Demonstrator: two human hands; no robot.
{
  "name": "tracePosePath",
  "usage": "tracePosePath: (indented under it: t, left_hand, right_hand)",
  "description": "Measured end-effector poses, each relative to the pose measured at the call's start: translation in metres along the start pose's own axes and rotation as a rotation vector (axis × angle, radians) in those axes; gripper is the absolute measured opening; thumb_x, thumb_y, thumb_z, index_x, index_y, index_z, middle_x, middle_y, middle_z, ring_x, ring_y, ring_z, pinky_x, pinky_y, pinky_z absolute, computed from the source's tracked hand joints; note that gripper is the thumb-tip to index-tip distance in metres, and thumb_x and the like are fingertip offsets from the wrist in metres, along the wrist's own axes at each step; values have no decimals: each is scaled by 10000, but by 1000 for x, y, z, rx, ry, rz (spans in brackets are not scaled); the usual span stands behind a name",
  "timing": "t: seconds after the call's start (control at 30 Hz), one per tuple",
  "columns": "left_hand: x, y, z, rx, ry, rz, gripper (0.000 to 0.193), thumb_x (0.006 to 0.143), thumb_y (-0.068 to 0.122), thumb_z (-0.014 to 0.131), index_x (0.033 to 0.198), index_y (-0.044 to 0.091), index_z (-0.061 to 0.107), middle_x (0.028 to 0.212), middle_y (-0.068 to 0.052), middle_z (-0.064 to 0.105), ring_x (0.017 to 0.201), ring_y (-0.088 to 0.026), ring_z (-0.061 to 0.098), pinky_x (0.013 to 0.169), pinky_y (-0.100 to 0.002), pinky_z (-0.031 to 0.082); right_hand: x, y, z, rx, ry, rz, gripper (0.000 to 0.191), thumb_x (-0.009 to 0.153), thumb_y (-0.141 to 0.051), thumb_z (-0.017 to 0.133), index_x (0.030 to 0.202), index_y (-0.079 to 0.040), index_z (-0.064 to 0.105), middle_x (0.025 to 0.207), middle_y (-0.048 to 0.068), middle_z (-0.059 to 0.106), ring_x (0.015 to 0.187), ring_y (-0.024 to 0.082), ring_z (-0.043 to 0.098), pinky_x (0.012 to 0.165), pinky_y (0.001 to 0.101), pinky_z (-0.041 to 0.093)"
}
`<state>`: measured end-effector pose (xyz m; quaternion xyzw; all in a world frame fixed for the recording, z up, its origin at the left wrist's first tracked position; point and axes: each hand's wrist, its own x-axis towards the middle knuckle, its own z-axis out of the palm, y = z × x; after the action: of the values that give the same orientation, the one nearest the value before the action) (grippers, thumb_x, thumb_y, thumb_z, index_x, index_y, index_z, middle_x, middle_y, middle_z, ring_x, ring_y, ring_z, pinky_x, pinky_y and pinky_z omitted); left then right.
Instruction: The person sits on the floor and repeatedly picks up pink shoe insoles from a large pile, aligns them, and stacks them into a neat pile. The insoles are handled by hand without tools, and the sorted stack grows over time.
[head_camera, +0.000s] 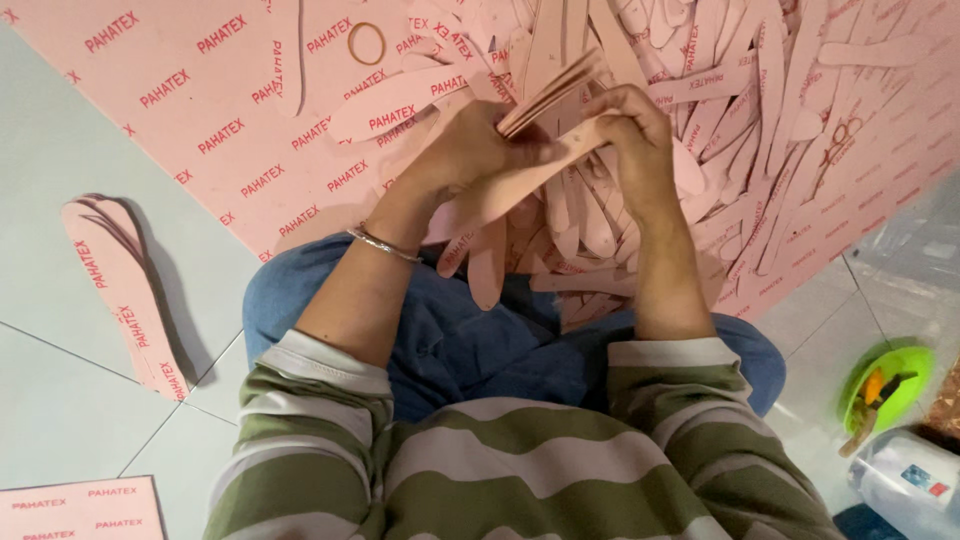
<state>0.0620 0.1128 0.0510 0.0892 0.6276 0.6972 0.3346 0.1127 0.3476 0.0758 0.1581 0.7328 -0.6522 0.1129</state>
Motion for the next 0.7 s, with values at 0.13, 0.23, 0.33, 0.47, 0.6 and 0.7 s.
tracePosePath:
  t: [0.13,0.23,0.33,0.47,0.6,0.7]
  left_hand:
    - [2,-5,-11,173,86,-29,220,819,217,824,954,56,761,832,-38,763,737,-118,694,713,-272,567]
    - [7,-9,-27,248,334,81,217,815,175,816,966,38,743,815,-37,741,738,-128,701,705,-283,564]
    - [13,-13,-33,153,491,138,205,806,152,838,925,21,736,821,-25,730,750,-131,690,700,-287,566]
    - [17,-14,-37,-44,592,35,221,812,144,830,966,30,720,823,-10,731,728,-113,681,639,-274,571]
    - [18,-12,-40,-252,563,-51,244,819,139,831,1014,46,716,846,-5,716,719,-110,675,588,-269,569]
    - [18,-12,-41,-390,498,-26,250,818,131,827,1027,45,719,867,-14,722,739,-122,704,607,-286,601]
  right_hand:
    - [1,5,10,-106,107,-27,214,1051,-141,560,1225,-55,650,915,43,658,815,140,612,656,254,410]
    - [9,22,13,-493,198,-191,390,1037,-253,720,1319,-3,617,1070,120,642,957,168,606,845,298,524]
    - [16,45,21,-912,231,-282,673,886,-328,900,1329,26,538,1179,208,599,1039,276,608,858,382,531]
    - [20,57,30,-821,260,-203,711,792,-259,914,1311,36,527,1217,214,612,1060,283,623,853,383,546]
    - [19,50,26,-495,204,-38,465,830,-113,788,1241,6,608,1040,125,746,903,158,733,804,295,592]
    - [18,45,20,-511,155,-111,246,924,-55,771,1120,35,653,994,86,750,885,129,712,804,271,573]
